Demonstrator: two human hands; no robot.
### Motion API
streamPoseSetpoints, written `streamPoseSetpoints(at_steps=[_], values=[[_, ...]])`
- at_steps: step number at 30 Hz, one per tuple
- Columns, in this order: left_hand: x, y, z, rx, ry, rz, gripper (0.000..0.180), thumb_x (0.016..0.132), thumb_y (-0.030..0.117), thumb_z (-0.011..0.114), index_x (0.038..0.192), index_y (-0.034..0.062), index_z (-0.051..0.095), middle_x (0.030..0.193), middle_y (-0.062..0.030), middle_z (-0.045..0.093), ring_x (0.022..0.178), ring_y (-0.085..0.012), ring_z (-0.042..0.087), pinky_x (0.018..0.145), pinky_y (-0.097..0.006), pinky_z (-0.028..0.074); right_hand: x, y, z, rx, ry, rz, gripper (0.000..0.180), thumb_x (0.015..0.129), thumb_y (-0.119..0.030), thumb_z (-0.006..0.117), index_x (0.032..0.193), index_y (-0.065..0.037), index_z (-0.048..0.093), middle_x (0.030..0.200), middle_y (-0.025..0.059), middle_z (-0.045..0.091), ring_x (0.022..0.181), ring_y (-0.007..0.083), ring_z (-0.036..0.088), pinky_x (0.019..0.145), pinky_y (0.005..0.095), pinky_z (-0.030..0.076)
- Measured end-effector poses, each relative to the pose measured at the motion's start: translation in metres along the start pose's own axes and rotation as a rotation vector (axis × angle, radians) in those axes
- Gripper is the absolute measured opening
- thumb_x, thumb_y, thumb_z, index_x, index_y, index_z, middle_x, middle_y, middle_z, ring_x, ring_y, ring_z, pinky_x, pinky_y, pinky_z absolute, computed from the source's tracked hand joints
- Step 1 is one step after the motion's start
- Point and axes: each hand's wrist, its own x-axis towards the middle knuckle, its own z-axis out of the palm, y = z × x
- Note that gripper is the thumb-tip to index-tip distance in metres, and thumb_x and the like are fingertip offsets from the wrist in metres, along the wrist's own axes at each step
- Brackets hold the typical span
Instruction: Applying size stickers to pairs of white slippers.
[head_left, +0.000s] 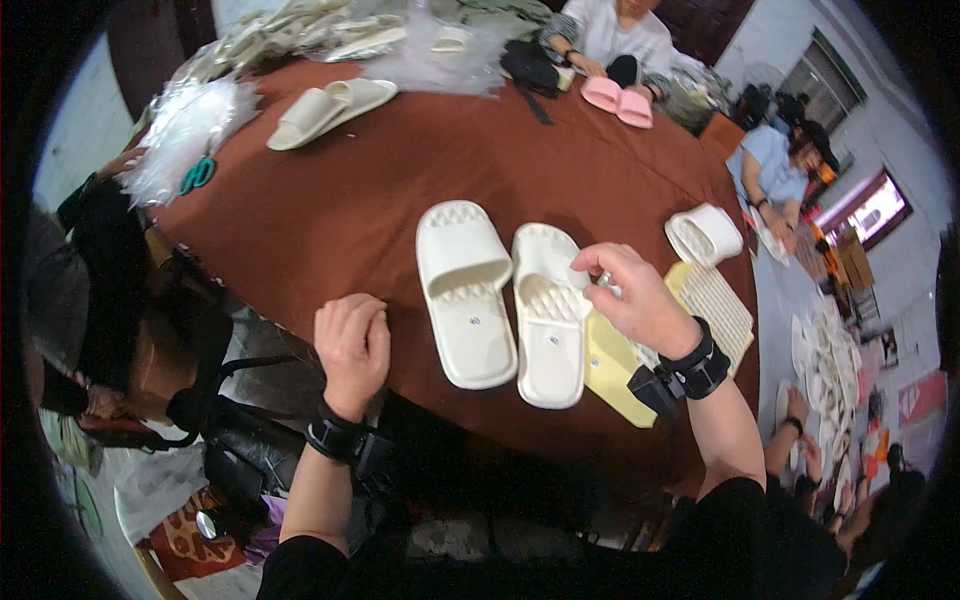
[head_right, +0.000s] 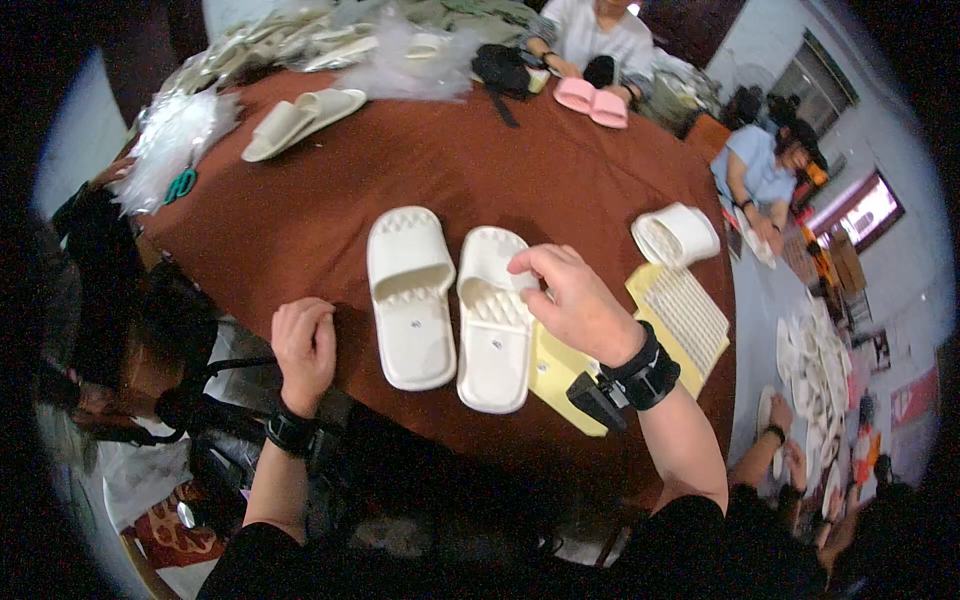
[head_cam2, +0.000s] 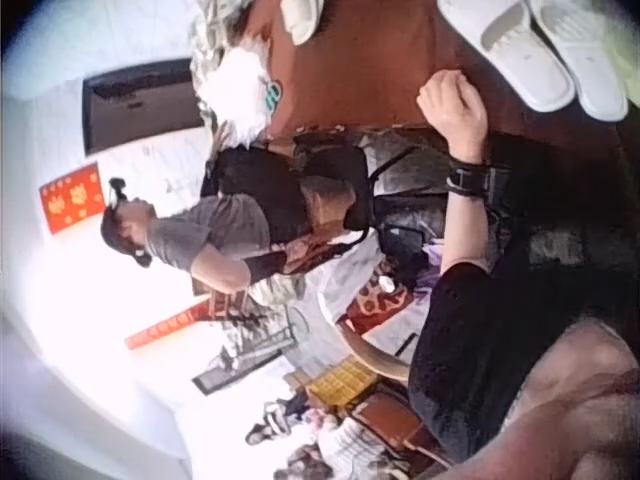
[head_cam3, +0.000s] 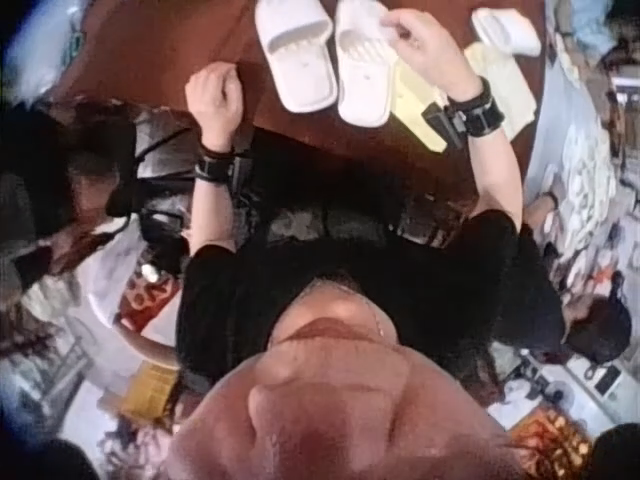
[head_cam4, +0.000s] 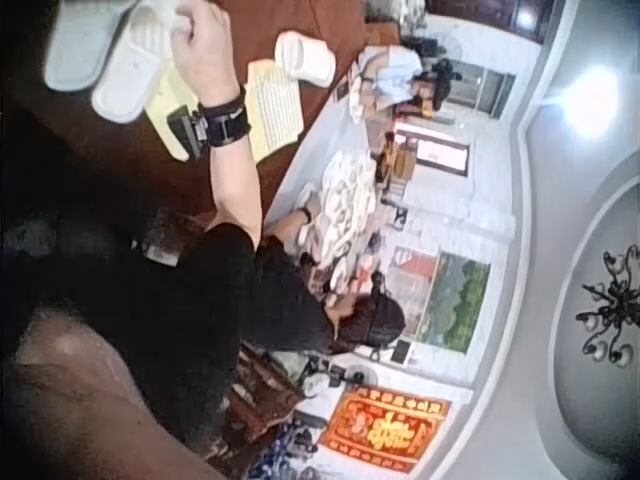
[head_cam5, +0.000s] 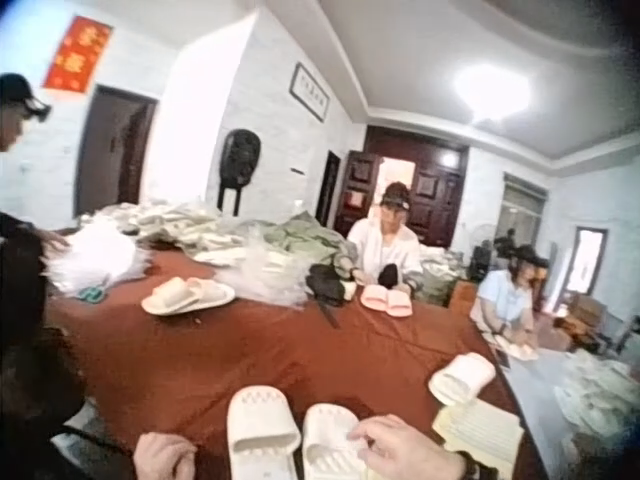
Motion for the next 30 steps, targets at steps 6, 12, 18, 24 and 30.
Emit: streamPoseSetpoints(at_steps=[6,12,18,24,30], values=[[0.001,0.0,-0.002,0.021,0.003,-0.014,0.012,0.071,-0.002,0.061,0.082,0.0032,0.061,0.084,-0.0079,0.061,0.076,-0.0251,0.055,0.068,-0.034,0.04,0.034,0.028,0.006,-0.159,-0.244,-0.042,0.05,0.075,-0.014,0.064,0.121,-0.003,0.048,0.115,0.0154,0.053,0.112,0.0307,0.047,0.096,0.0378,0.038],[0.004,0.002,-0.001,0.014,-0.001,-0.003,0.011,0.071,-0.001,0.062,0.081,0.0036,0.062,0.084,-0.0066,0.061,0.076,-0.0245,0.055,0.067,-0.034,0.04,0.039,0.031,0.001,0.003,-0.262,0.043,0.069,0.069,-0.022,0.072,0.128,-0.001,0.043,0.119,0.0216,0.051,0.113,0.0337,0.047,0.095,0.0387,0.039],[0.014,0.007,-0.013,0.006,-0.241,-0.033,0.015,0.073,0.001,0.063,0.088,0.004,0.062,0.091,-0.0081,0.06,0.083,-0.0265,0.055,0.071,-0.035,0.041,0.017,0.01,-0.023,-0.092,-0.123,0.032,0.069,0.068,-0.02,0.073,0.128,-0.001,0.045,0.122,0.0192,0.051,0.113,0.0299,0.049,0.096,0.0353,0.039],[0.058,0.019,-0.026,-0.214,-0.464,-0.143,0.028,0.078,0.0,0.059,0.106,-0.0026,0.057,0.109,-0.0191,0.055,0.105,-0.0355,0.052,0.091,-0.04,0.042,-0.019,-0.006,-0.048,0.142,0.12,0.162,0.041,0.071,-0.023,0.07,0.102,0.002,0.06,0.09,0.0195,0.064,0.08,0.0289,0.065,0.073,0.0344,0.05],[0.091,0.024,-0.002,-0.112,-0.664,0.143,0.043,0.079,0.006,0.062,0.12,-0.0029,0.05,0.127,-0.0205,0.047,0.119,-0.0365,0.044,0.1,-0.04,0.036,-0.074,-0.024,-0.068,0.179,0.355,0.206,0.028,0.072,-0.02,0.071,0.085,0.002,0.06,0.072,0.015,0.063,0.064,0.0234,0.061,0.06,0.0336,0.046]])
